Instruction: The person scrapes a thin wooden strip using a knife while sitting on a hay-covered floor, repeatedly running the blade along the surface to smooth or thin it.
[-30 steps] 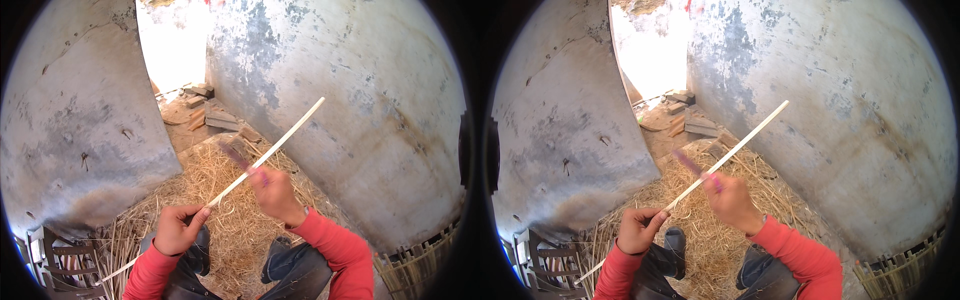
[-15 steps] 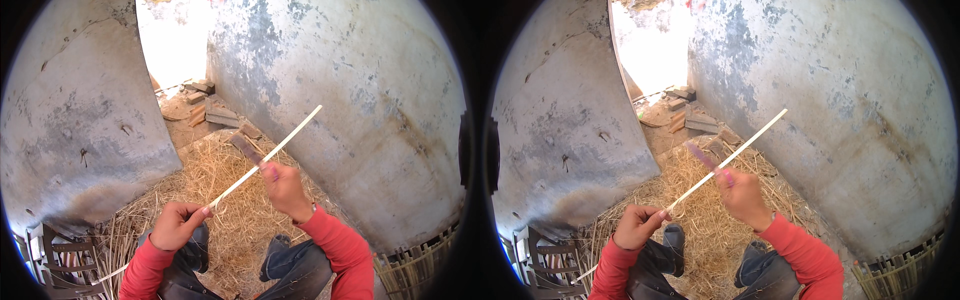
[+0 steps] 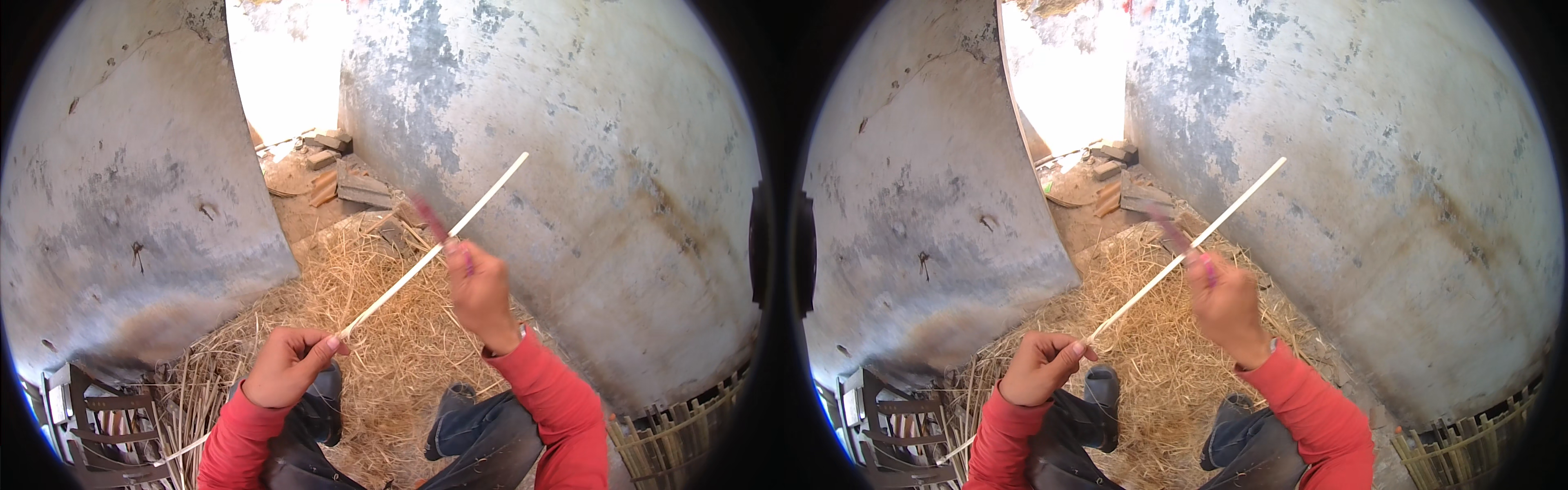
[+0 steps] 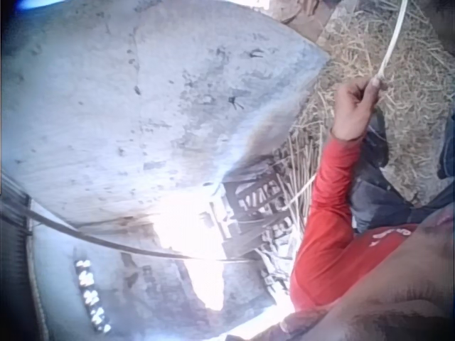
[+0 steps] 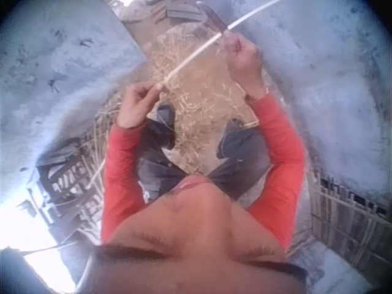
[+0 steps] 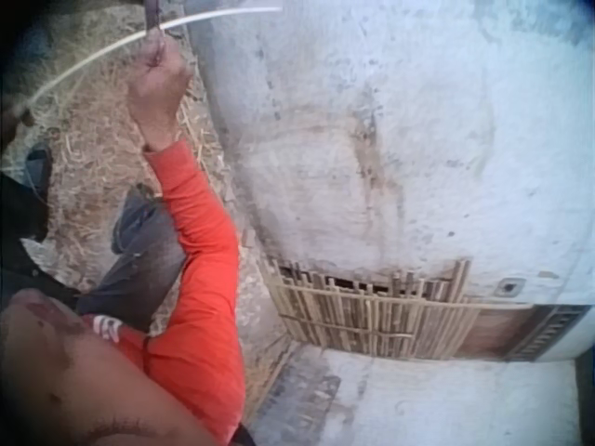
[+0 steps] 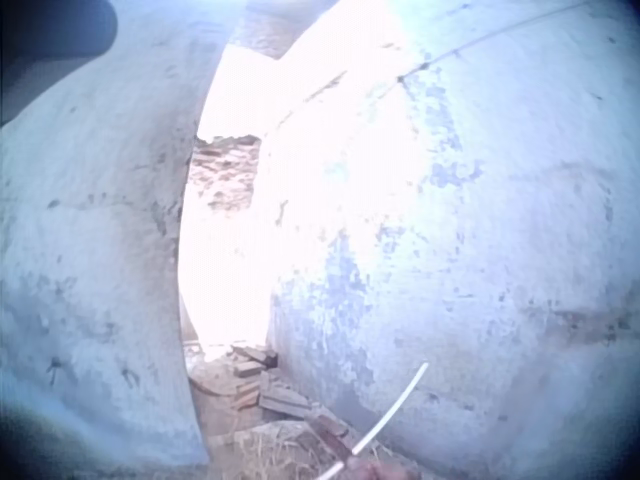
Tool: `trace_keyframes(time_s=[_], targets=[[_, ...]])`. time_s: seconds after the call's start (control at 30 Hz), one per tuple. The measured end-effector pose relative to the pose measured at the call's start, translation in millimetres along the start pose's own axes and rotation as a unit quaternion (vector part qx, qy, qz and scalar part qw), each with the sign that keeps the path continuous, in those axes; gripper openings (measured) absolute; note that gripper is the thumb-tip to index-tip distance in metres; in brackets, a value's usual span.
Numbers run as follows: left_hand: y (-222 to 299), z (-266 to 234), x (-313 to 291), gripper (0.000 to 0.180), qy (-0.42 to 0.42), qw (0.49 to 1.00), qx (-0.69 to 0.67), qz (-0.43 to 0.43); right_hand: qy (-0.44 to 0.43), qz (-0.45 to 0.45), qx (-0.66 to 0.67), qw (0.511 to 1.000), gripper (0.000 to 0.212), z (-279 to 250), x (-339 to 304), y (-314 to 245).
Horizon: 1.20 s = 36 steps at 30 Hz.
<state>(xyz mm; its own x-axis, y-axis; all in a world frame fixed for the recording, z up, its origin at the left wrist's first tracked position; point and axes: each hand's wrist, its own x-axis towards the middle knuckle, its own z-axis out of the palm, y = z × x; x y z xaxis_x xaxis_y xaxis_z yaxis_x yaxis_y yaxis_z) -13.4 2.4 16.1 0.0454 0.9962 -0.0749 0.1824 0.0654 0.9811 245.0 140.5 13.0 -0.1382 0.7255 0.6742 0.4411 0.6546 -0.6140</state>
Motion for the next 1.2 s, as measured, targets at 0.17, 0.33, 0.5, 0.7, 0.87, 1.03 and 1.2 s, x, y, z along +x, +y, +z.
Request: trace_keyframes(time_s=[0.17,0.33,0.5,0.7,0.87,1.03,1.2], targets=[[-6,-4,-1,0.031,-0.014,0.999,0.035,0.009,0.067,0.075,-0.065,0.993,0.046,-32,16,29],[-11,-2,2,0.027,-0.001,0.998,0.055,0.024,-0.076,0.036,-0.027,0.996,0.039,-1,-12,-3],[-8,4,5,0.027,-0.004,0.999,0.036,-0.001,-0.18,0.007,0.043,0.983,0.033,33,-45,-39],[-2,5,5,0.029,-0.001,1.0,-0.01,0.012,-0.21,0.026,0.1,0.972,0.035,33,-43,-41],[-10,-1,1,0.03,0.011,0.999,-0.023,0.02,-0.067,0.085,0.096,0.99,0.046,17,-20,-3],[-17,-6,1,0.031,-0.029,0.997,0.07,0.03,-0.002,0.134,0.044,0.99,0.047,-19,4,27],[-14,-5,1,0.031,-0.039,0.996,0.08,0.013,0.05,0.128,-0.007,0.99,0.045,-26,11,37]])
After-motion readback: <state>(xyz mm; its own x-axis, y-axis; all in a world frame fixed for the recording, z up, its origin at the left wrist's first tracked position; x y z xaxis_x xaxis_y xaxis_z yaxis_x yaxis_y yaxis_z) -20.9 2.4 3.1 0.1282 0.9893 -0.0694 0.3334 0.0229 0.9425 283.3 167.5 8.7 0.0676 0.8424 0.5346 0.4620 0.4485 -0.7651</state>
